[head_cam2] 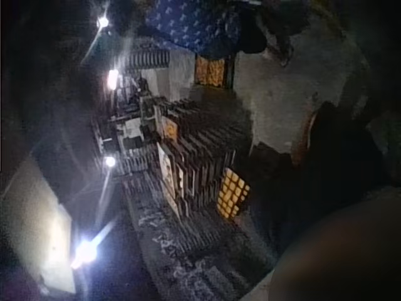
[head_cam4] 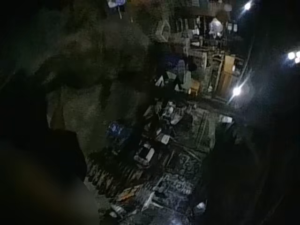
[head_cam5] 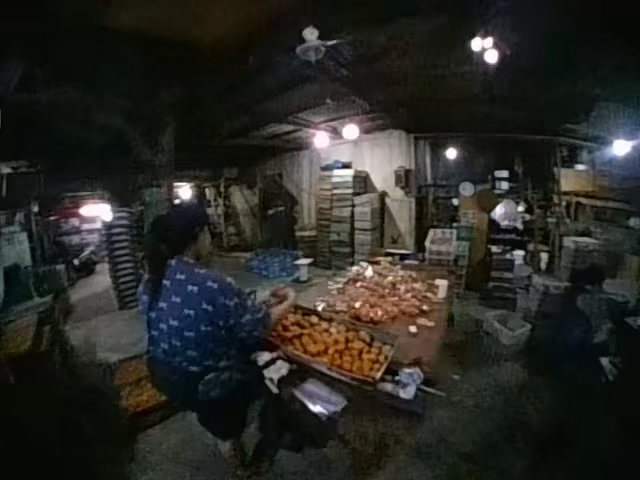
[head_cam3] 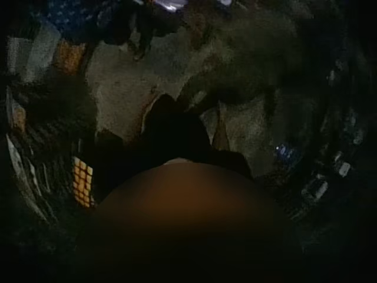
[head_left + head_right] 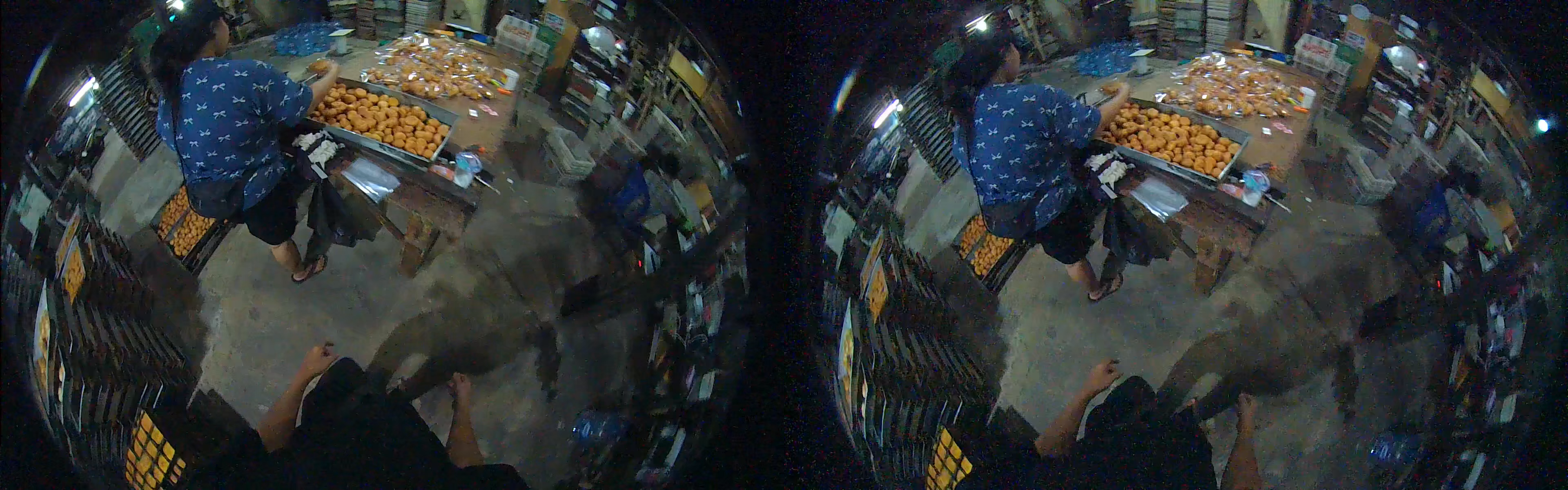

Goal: The person repeatedly picks round baked buns from a metal tray and places them into clear plastic bags, then sets the filled bags on the table. A coworker also handles buns from the same tray. The camera wearer continues this pick-and-pack cycle throughout the clip.

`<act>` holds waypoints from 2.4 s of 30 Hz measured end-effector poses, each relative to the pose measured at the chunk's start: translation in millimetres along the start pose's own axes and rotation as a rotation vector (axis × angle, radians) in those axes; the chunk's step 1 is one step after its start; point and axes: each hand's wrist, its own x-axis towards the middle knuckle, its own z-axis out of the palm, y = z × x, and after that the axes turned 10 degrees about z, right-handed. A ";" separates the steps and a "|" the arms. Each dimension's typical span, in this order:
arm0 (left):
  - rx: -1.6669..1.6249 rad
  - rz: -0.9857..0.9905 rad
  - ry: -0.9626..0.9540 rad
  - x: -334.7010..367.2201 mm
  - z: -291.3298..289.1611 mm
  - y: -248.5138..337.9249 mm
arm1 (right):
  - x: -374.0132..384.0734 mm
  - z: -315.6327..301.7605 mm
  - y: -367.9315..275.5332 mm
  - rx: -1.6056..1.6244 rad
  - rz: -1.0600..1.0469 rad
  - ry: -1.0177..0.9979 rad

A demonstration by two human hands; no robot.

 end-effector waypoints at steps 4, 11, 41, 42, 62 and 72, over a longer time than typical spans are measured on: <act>0.017 -0.057 -0.088 132.2 4.2 78.9 | 31.8 13.2 -97.5 0.058 -0.099 -0.010; -0.053 0.280 0.473 397.3 -70.3 169.6 | 83.8 16.0 -199.3 0.016 -0.054 0.016; 0.877 0.176 0.434 596.8 -108.3 227.5 | 315.2 165.0 -482.1 0.764 0.144 0.281; 0.892 0.125 0.427 596.5 -111.0 230.5 | 318.9 156.7 -484.9 0.760 0.120 0.327; 0.408 0.072 1.104 605.4 -196.7 211.7 | 22.5 226.5 -716.8 -0.120 -1.214 -0.051; -0.974 0.039 0.820 527.2 -201.6 249.3 | -4.1 567.2 -738.7 0.103 -1.237 -0.559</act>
